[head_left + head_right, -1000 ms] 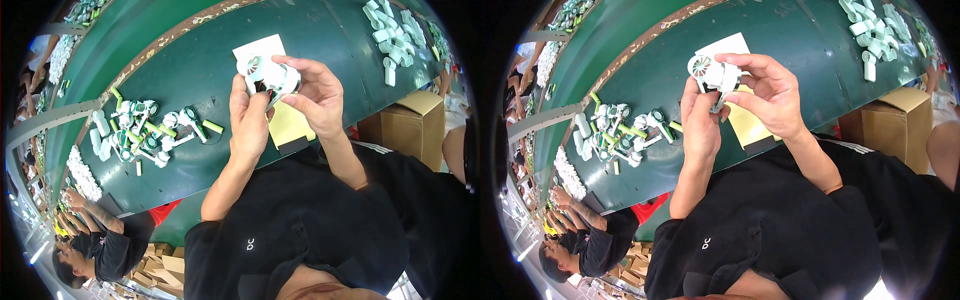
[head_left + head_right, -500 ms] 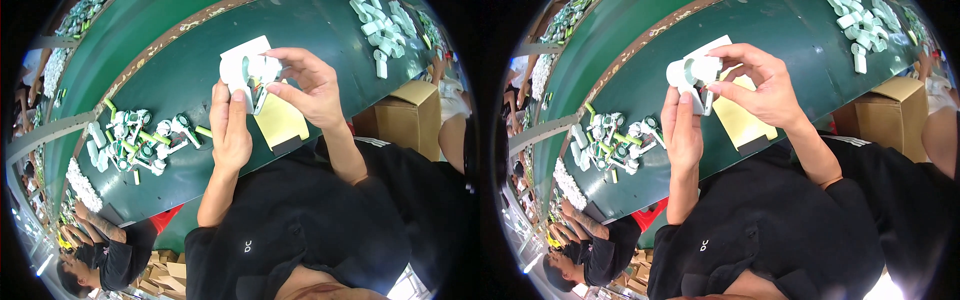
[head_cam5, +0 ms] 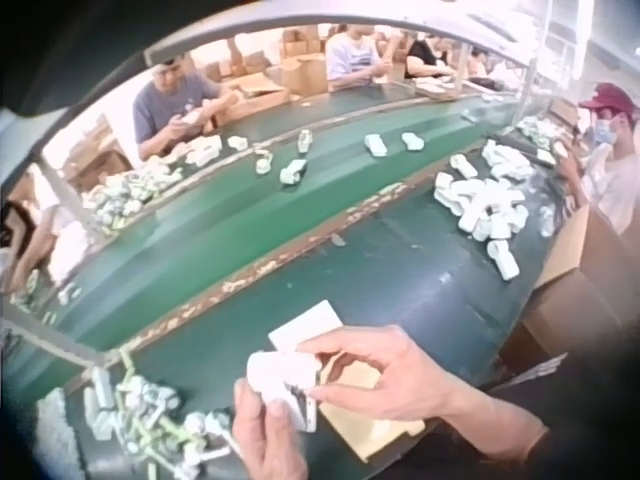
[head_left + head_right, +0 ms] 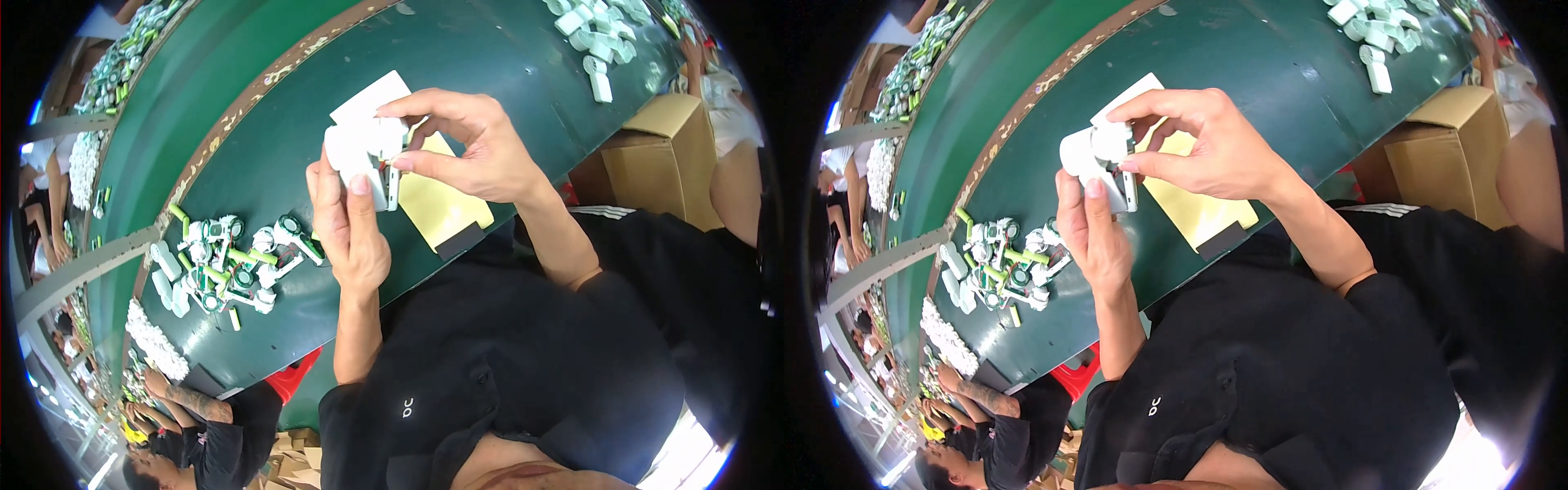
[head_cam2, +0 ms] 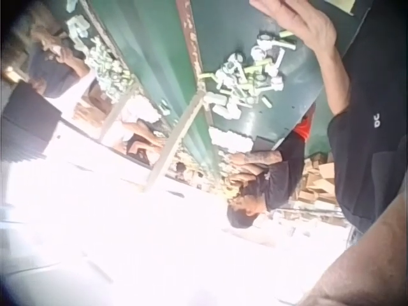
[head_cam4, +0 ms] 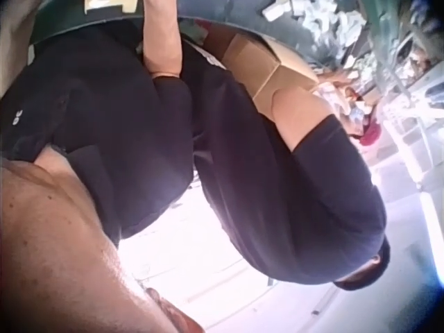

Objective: The person assembles portable hand fans by hand, fitting fan blades and motor components into a plastic casing to form the fan housing.

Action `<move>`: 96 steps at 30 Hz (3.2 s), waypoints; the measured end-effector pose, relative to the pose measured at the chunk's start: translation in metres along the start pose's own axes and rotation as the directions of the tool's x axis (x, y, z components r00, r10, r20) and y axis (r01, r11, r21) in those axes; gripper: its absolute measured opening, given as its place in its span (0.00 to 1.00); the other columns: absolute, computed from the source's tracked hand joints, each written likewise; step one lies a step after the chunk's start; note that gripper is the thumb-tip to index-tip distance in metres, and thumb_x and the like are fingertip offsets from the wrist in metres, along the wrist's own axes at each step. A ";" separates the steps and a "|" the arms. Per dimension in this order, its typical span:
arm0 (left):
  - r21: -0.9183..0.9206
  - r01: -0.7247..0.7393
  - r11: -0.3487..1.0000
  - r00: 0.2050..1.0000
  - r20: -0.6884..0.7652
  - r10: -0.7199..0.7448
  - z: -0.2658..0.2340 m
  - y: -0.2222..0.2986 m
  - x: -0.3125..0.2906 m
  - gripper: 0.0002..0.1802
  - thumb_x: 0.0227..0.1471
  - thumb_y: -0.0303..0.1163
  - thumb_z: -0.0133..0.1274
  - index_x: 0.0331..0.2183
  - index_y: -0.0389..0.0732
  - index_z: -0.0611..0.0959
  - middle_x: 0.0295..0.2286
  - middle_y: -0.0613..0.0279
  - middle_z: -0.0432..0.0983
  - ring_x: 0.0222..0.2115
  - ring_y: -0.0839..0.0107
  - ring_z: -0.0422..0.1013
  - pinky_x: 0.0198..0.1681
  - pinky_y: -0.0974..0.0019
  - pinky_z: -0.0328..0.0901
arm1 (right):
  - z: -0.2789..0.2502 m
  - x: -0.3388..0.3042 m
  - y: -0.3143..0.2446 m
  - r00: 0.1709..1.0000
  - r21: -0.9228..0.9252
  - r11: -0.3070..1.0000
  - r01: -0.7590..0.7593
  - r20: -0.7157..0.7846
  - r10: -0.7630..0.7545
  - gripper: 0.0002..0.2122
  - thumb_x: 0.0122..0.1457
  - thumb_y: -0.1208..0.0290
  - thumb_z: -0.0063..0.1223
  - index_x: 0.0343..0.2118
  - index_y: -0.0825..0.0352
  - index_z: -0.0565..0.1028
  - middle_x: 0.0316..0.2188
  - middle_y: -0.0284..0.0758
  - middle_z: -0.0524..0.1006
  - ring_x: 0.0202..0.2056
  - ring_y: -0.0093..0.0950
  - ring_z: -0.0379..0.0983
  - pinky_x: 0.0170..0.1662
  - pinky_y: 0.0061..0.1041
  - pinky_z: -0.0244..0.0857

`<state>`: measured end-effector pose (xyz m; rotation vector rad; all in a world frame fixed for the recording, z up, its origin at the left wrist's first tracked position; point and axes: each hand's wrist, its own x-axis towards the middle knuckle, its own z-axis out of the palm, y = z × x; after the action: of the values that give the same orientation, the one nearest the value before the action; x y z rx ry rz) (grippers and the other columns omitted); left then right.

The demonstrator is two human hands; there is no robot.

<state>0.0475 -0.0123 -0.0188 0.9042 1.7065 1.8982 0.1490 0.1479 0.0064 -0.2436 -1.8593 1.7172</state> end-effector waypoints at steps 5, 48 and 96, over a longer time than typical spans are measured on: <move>0.049 0.000 0.999 1.000 -0.021 0.001 0.004 -0.003 -0.002 0.28 0.69 0.32 0.48 0.65 0.31 0.68 0.43 0.63 0.66 0.41 0.76 0.64 0.44 0.72 0.62 | -0.003 0.005 -0.001 0.995 -0.185 0.979 0.085 0.063 -0.074 0.18 0.54 0.75 0.69 0.48 0.68 0.81 0.39 0.36 0.84 0.37 0.28 0.80 0.41 0.27 0.76; -0.460 0.336 0.822 0.941 0.132 -0.311 0.010 0.009 -0.028 0.32 0.56 0.12 0.59 0.61 0.26 0.70 0.50 0.46 0.77 0.51 0.62 0.77 0.53 0.64 0.73 | -0.001 0.003 0.012 0.977 -0.318 0.940 0.124 -0.128 -0.172 0.21 0.73 0.63 0.40 0.29 0.72 0.78 0.23 0.34 0.79 0.25 0.19 0.73 0.30 0.20 0.64; -0.354 0.295 0.888 0.945 0.247 -0.215 -0.055 0.025 0.034 0.30 0.64 0.44 0.49 0.54 0.24 0.72 0.39 0.38 0.81 0.41 0.48 0.81 0.48 0.53 0.76 | -0.026 -0.010 0.053 0.848 -0.012 0.854 -0.520 -0.127 0.515 0.34 0.74 0.43 0.29 0.32 0.72 0.78 0.22 0.32 0.72 0.26 0.23 0.69 0.33 0.24 0.65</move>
<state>-0.0125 -0.0313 0.0098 0.6520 1.2035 1.8040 0.1576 0.1727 -0.0477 -0.9234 -1.8510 1.9487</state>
